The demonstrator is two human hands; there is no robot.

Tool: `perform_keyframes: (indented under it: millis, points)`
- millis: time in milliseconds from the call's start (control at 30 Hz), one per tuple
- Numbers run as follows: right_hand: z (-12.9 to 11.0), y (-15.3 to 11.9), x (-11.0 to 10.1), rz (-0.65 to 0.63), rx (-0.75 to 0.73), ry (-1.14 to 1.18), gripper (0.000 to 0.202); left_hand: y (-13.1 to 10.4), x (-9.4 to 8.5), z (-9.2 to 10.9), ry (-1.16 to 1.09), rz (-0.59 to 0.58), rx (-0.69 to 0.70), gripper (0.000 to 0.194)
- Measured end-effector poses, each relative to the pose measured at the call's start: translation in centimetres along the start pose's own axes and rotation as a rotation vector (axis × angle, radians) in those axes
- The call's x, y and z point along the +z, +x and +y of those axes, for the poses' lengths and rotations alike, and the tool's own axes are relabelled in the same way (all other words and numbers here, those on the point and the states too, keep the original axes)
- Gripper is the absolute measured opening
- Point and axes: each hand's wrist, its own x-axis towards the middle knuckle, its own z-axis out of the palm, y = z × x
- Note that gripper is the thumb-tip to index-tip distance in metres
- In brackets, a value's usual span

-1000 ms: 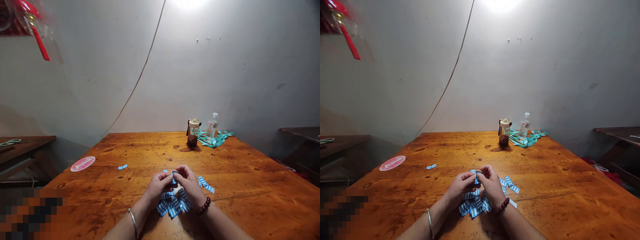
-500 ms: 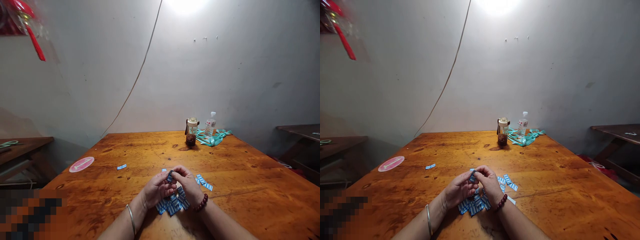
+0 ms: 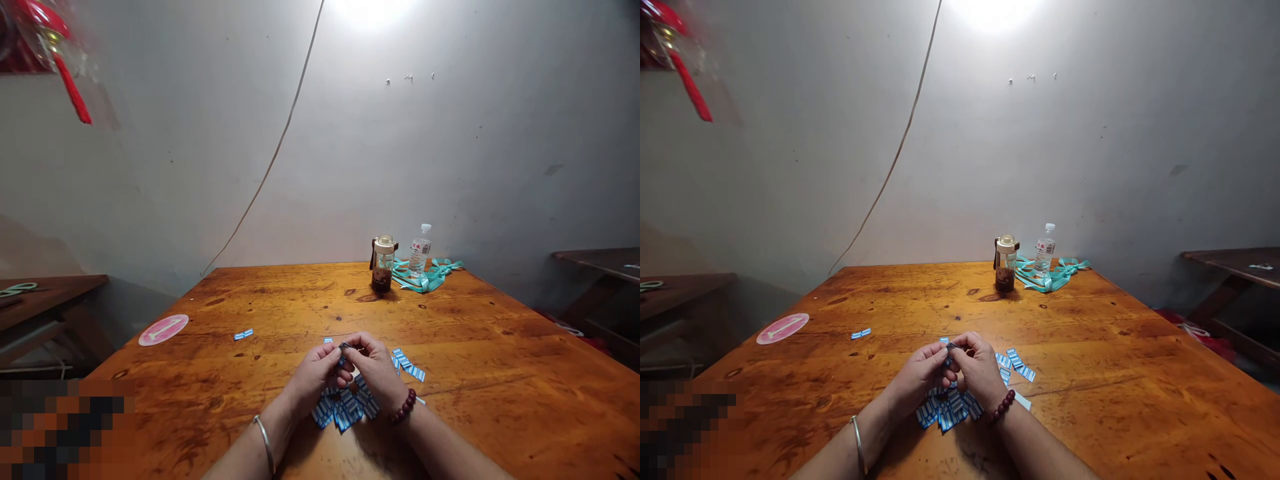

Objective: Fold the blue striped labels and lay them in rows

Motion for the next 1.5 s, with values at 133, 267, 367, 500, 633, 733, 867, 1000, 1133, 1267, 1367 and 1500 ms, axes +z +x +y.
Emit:
perform_keyframes:
  millis: [133,267,367,500,633,733,867,1000,1133,1267,1367,1500]
  points:
    - [0.1,-0.1,-0.2,0.000,-0.157,-0.166,0.023,0.4,-0.4,-0.4,-0.023,0.037,0.004,0.021]
    - [0.3,0.0,-0.4,-0.037,-0.281,-0.293,0.027,0.5,-0.9,-0.5,-0.084,0.028,-0.044,0.018]
    - [0.5,0.0,-0.3,-0.046,-0.276,-0.316,0.028,0.5,-0.9,-0.6,-0.076,0.025,-0.029,0.017]
    - [0.7,-0.1,0.0,-0.016,-0.177,-0.239,0.030,0.5,-0.7,-0.6,-0.063,0.052,0.008,0.019]
    - [0.4,0.0,0.2,-0.035,-0.053,-0.019,0.026,0.4,-0.4,-0.3,-0.030,0.100,0.041,0.024]
    - [0.3,0.2,0.0,0.042,-0.002,0.044,0.025,0.4,-0.2,-0.3,0.043,0.116,0.062,0.026]
    - [0.3,0.2,0.0,0.071,0.009,0.026,0.026,0.4,0.1,-0.4,0.133,0.132,0.103,0.028]
    - [0.3,0.5,-0.5,0.111,-0.037,-0.048,0.024,0.5,0.2,-0.2,0.188,0.146,0.115,0.028]
    - [0.8,2.7,-2.5,0.134,0.015,-0.363,0.019,0.8,-1.5,1.0,0.233,0.363,0.181,0.030]
    - [2.3,5.8,-4.1,-0.038,0.165,-0.655,0.011,1.5,-4.5,1.7,0.222,0.557,0.238,0.028]
    - [3.7,7.2,-4.1,-0.082,0.192,-0.798,0.009,1.8,-5.7,1.3,0.278,0.569,0.239,0.026]
    - [4.7,7.6,-3.8,-0.064,0.178,-0.981,0.013,1.8,-5.3,0.6,0.385,0.501,0.276,0.024]
